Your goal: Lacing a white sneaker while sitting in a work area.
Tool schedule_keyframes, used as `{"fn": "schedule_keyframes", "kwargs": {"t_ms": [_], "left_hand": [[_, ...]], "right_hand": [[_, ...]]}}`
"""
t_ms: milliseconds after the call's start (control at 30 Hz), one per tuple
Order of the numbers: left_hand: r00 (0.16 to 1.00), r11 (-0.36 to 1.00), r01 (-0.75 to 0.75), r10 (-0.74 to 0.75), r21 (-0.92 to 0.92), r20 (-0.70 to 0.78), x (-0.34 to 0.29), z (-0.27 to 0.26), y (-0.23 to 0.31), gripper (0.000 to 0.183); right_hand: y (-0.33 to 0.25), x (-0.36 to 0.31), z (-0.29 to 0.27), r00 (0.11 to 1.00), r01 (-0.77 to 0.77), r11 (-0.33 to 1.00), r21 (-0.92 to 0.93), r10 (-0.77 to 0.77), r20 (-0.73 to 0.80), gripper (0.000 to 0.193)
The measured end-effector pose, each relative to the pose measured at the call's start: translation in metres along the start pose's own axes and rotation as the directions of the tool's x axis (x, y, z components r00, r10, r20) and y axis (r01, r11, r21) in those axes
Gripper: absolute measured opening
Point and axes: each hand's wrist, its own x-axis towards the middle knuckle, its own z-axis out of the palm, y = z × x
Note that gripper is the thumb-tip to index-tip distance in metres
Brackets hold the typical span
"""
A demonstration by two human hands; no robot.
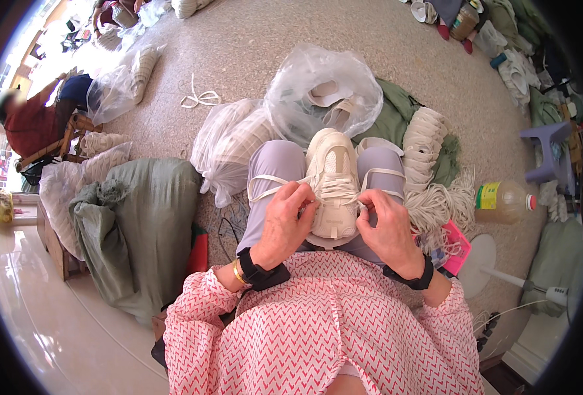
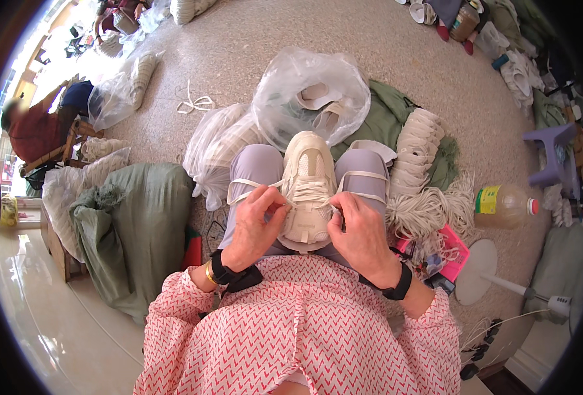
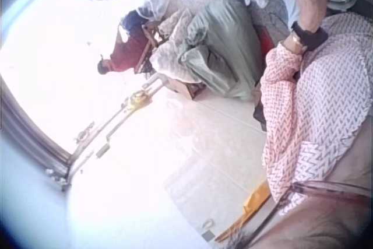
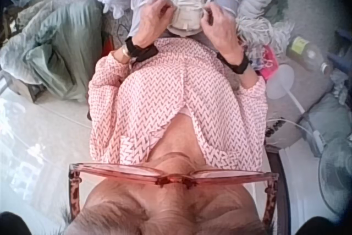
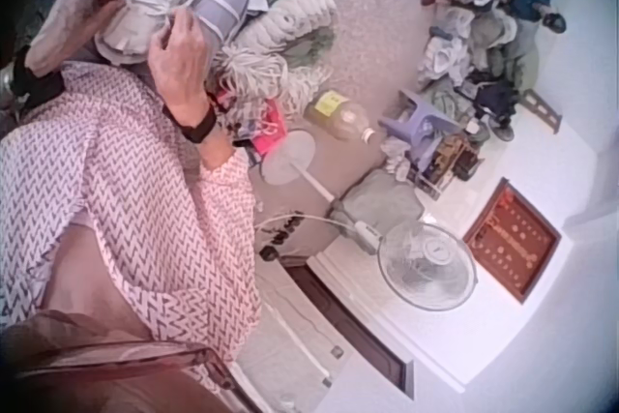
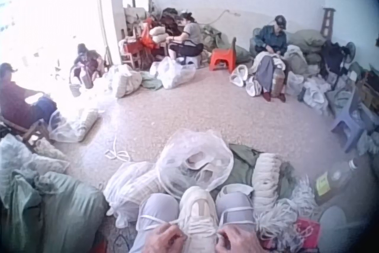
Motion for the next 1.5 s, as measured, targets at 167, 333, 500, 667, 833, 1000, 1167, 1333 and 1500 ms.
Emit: {"fn": "schedule_keyframes", "kwargs": {"t_ms": [167, 333, 500, 667, 833, 1000, 1167, 1333, 1500], "left_hand": [[0.999, 1.000, -0.028, 0.028, -0.001, 0.036, -0.002, 0.000, -0.004, 0.014], [0.993, 0.998, -0.008, 0.016, -0.069, 0.117, 0.000, -0.011, 0.007, 0.022], [0.987, 0.996, -0.088, 0.086, 0.010, 0.132, 0.003, -0.014, 0.011, 0.028], [0.987, 0.988, -0.128, 0.117, 0.090, 0.113, 0.000, -0.009, 0.008, 0.024], [0.982, 0.986, -0.135, 0.119, 0.099, 0.147, 0.000, -0.010, 0.008, 0.020], [0.982, 0.989, -0.127, 0.114, 0.077, 0.149, -0.001, -0.009, 0.008, 0.015], [0.986, 0.993, -0.105, 0.098, 0.045, 0.134, -0.001, -0.008, 0.005, 0.015], [0.990, 0.996, -0.089, 0.085, 0.026, 0.116, 0.004, -0.012, 0.010, 0.016], [0.990, 1.000, 0.008, -0.006, -0.016, 0.144, 0.006, -0.019, 0.016, 0.020]], "right_hand": [[-0.008, -0.003, -0.001, 0.989, 0.138, 0.979, -0.152, -0.128, 0.076, 0.017], [-0.008, 0.001, -0.004, 0.968, 0.192, 0.945, -0.264, -0.138, 0.208, 0.017], [-0.009, 0.010, -0.001, 0.954, 0.300, 0.879, -0.370, -0.283, 0.103, 0.015], [-0.031, 0.007, 0.002, 0.968, 0.206, 0.978, 0.036, -0.209, 0.141, 0.007], [-0.026, 0.014, 0.018, 0.967, 0.160, 0.972, 0.170, -0.189, 0.169, 0.006], [-0.023, 0.022, 0.034, 0.963, 0.202, 0.979, 0.034, -0.205, 0.173, 0.010], [-0.021, 0.023, 0.046, 0.971, 0.180, 0.983, -0.038, -0.171, 0.168, 0.007], [-0.022, 0.023, 0.031, 0.975, 0.184, 0.982, -0.047, -0.176, 0.137, 0.008], [-0.046, 0.023, -0.053, 0.919, -0.153, 0.941, 0.300, 0.024, 0.394, 0.006]]}}
